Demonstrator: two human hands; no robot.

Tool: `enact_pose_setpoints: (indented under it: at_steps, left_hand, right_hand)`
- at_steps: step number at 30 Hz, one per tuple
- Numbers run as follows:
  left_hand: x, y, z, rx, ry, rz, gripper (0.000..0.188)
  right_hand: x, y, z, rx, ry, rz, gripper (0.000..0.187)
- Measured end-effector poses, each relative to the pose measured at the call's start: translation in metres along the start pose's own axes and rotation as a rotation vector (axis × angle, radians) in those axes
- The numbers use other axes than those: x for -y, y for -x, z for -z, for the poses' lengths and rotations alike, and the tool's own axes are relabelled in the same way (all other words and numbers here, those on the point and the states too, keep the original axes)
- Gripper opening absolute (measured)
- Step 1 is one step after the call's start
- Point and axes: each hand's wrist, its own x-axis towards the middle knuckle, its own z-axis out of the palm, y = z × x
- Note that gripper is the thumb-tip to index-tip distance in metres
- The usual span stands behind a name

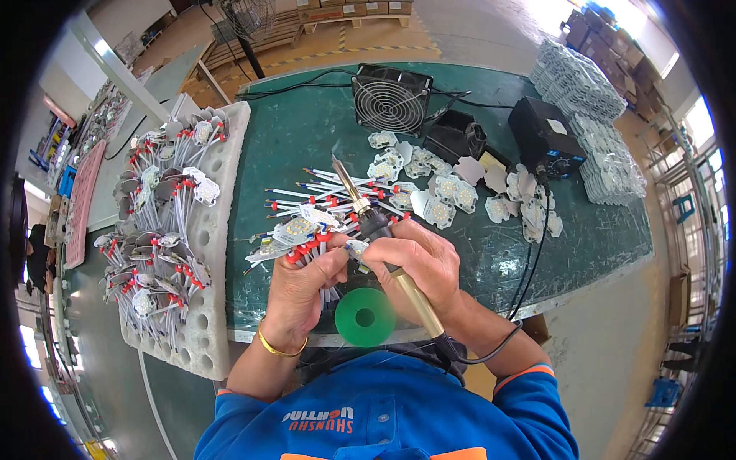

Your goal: The person solders wires onto circuit boards using a soldering iron, places the assembled circuit boards into a foam tray, and slides the tray down the workbench.

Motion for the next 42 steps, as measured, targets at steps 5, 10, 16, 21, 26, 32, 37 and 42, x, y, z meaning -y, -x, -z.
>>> enact_pose_setpoints:
  at_steps: [5,10,16,21,26,32,37,42]
  left_hand:
    - [-0.005,0.004,0.008,-0.011,0.037,-0.085,0.022]
    - [-0.021,0.013,0.001,-0.190,-0.138,-0.283,0.023]
    - [-0.026,0.021,0.004,-0.081,-0.136,-0.278,0.019]
    - [-0.025,0.022,0.004,-0.094,-0.204,-0.270,0.017]
    - [-0.025,0.022,0.003,-0.100,-0.198,-0.283,0.016]
    - [-0.024,0.021,0.005,-0.103,-0.192,-0.267,0.017]
    - [-0.021,0.018,0.001,-0.169,-0.098,-0.237,0.018]
    - [-0.020,0.014,0.004,-0.144,0.000,-0.127,0.019]
  right_hand:
    - [0.007,-0.007,0.010,-0.044,-0.041,0.022,0.035]
    - [0.016,-0.002,0.047,0.190,-0.125,0.111,0.023]
    - [0.024,0.001,0.050,0.194,-0.214,0.132,0.020]
    - [0.027,0.001,0.043,0.197,-0.194,0.136,0.028]
    - [0.024,0.002,0.041,0.205,-0.178,0.144,0.031]
    - [0.019,0.004,0.039,0.199,-0.146,0.170,0.031]
    - [0.016,0.003,0.038,0.230,-0.049,0.230,0.032]
    - [0.012,0.005,0.038,0.195,-0.109,0.202,0.031]
